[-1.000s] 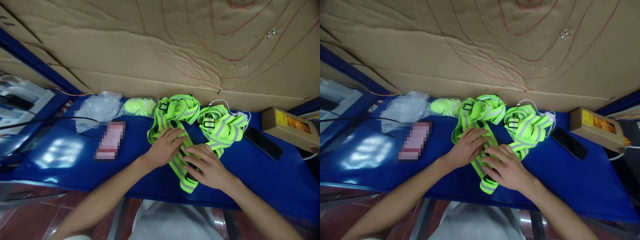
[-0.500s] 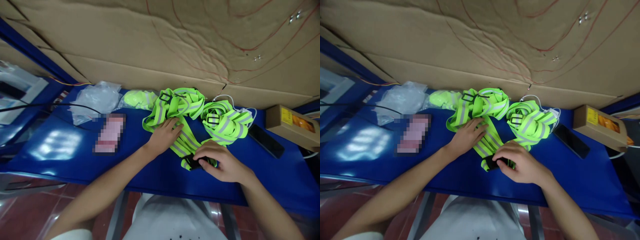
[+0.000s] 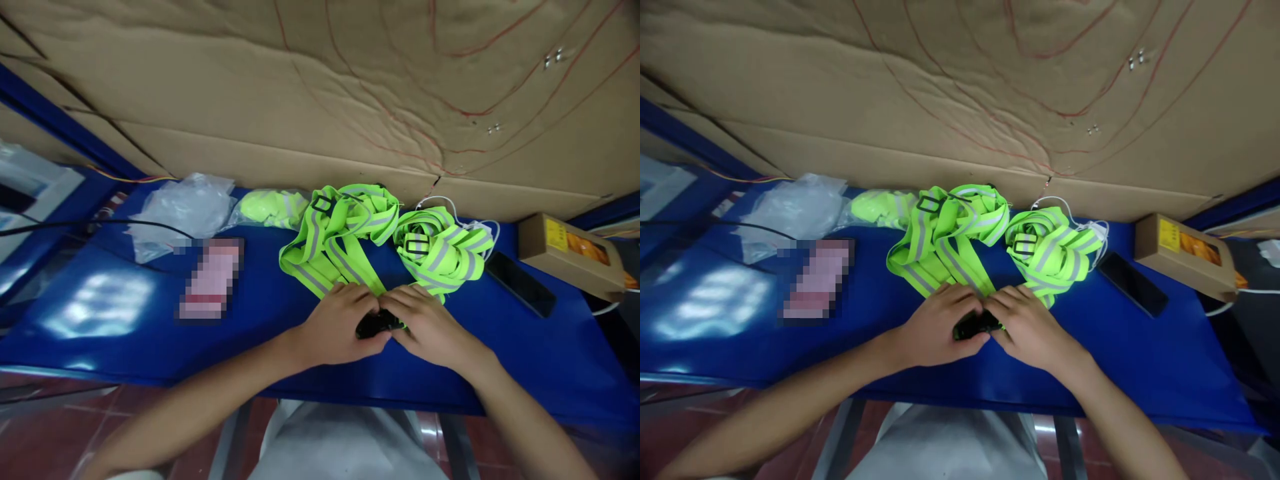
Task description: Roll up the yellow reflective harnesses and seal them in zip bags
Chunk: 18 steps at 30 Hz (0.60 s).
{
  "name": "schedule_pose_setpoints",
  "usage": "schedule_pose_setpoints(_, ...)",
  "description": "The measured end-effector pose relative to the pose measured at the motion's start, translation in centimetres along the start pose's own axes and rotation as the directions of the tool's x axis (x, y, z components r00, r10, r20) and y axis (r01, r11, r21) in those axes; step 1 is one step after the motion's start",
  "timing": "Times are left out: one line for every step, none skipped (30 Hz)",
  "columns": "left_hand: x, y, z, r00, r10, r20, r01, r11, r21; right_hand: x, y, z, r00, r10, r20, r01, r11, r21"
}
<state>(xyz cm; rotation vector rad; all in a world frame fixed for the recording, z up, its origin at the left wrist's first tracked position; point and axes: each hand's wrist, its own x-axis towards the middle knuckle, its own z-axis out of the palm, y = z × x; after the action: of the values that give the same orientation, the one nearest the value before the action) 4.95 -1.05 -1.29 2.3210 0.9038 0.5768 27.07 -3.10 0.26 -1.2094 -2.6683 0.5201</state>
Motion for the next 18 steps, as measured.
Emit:
schedule_pose_setpoints(0.0, 0.1, -0.1, 1.0, -0.015, -0.001, 0.015, 1.0, -0.023, 0.0, -0.2, 0.0, 1.0, -0.003, -0.022, 0.003, 1.0, -0.025)
schedule_pose_setpoints(0.0, 0.1, -0.2, 1.0, -0.03, -0.002, 0.03, 0.998, -0.061, 0.0, -0.3, 0.0, 0.999, -0.006, -0.053, 0.004, 0.999, -0.051)
schedule_pose_setpoints(0.0, 0.1, -0.4, 0.999, -0.042, -0.005, 0.041, 0.993, -0.108, 0.0, -0.4, 0.0, 0.996, -0.011, -0.085, 0.004, 0.997, -0.076)
schedule_pose_setpoints(0.0, 0.0, -0.6, 0.999, -0.051, -0.014, 0.048, 0.986, -0.159, 0.0, -0.5, 0.1, 0.993, -0.015, -0.116, 0.003, 0.995, -0.1)
schedule_pose_setpoints(0.0, -0.1, -0.8, 0.998, -0.056, -0.025, 0.05, 0.977, -0.21, -0.1, -0.5, 0.2, 0.989, -0.019, -0.147, 0.001, 0.992, -0.123)
schedule_pose_setpoints(0.0, -0.1, -0.9, 0.998, -0.057, -0.038, 0.046, 0.966, -0.255, -0.1, -0.6, 0.2, 0.984, -0.023, -0.175, -0.004, 0.989, -0.149)
schedule_pose_setpoints(0.0, -0.1, -1.0, 0.997, -0.056, -0.053, 0.038, 0.956, -0.292, -0.1, -0.6, 0.3, 0.979, -0.028, -0.201, -0.009, 0.984, -0.178)
schedule_pose_setpoints(0.0, -0.1, -0.9, 0.996, -0.053, -0.068, 0.029, 0.948, -0.318, -0.1, -0.7, 0.4, 0.975, -0.033, -0.22, -0.014, 0.978, -0.209)
schedule_pose_setpoints(0.0, 0.0, -0.9, 0.995, -0.05, -0.083, 0.019, 0.944, -0.329, -0.1, -0.7, 0.5, 0.972, -0.04, -0.233, -0.018, 0.971, -0.24)
schedule_pose_setpoints(0.0, 0.1, -0.8, 0.994, -0.046, -0.098, 0.012, 0.945, -0.327, 0.0, -0.8, 0.5, 0.969, -0.051, -0.242, -0.017, 0.962, -0.271)
schedule_pose_setpoints(0.1, 0.2, -0.8, 0.993, -0.04, -0.107, 0.005, 0.949, -0.314, 0.0, -0.8, 0.5, 0.967, -0.063, -0.246, -0.014, 0.955, -0.297)
schedule_pose_setpoints(0.1, 0.4, -1.0, 0.993, -0.035, -0.112, 0.0, 0.955, -0.298, 0.1, -0.8, 0.4, 0.965, -0.075, -0.25, -0.008, 0.949, -0.316)
schedule_pose_setpoints(0.0, 0.6, -1.2, 0.993, -0.031, -0.114, -0.003, 0.959, -0.284, 0.1, -0.9, 0.2, 0.963, -0.085, -0.256, -0.004, 0.944, -0.329)
schedule_pose_setpoints(0.0, 0.8, -1.6, 0.993, -0.027, -0.114, -0.005, 0.962, -0.274, 0.0, -0.9, -0.1, 0.961, -0.09, -0.262, -0.005, 0.941, -0.338)
schedule_pose_setpoints(-0.1, 1.1, -2.1, 0.993, -0.023, -0.115, -0.008, 0.964, -0.266, 0.0, -0.9, -0.4, 0.959, -0.09, -0.27, -0.009, 0.939, -0.342)
schedule_pose_setpoints(-0.2, 1.5, -2.7, 0.993, -0.017, -0.115, -0.013, 0.967, -0.255, -0.1, -1.0, -0.9, 0.957, -0.087, -0.278, -0.014, 0.939, -0.343)
schedule_pose_setpoints(-0.4, 2.0, -3.3, 0.993, -0.008, -0.116, -0.02, 0.971, -0.237, -0.3, -1.1, -1.4, 0.956, -0.082, -0.282, -0.02, 0.939, -0.342)
schedule_pose_setpoints(-0.7, 2.5, -3.9, 0.993, 0.005, -0.114, -0.029, 0.977, -0.212, -0.4, -1.2, -1.9, 0.955, -0.082, -0.284, -0.022, 0.939, -0.343)
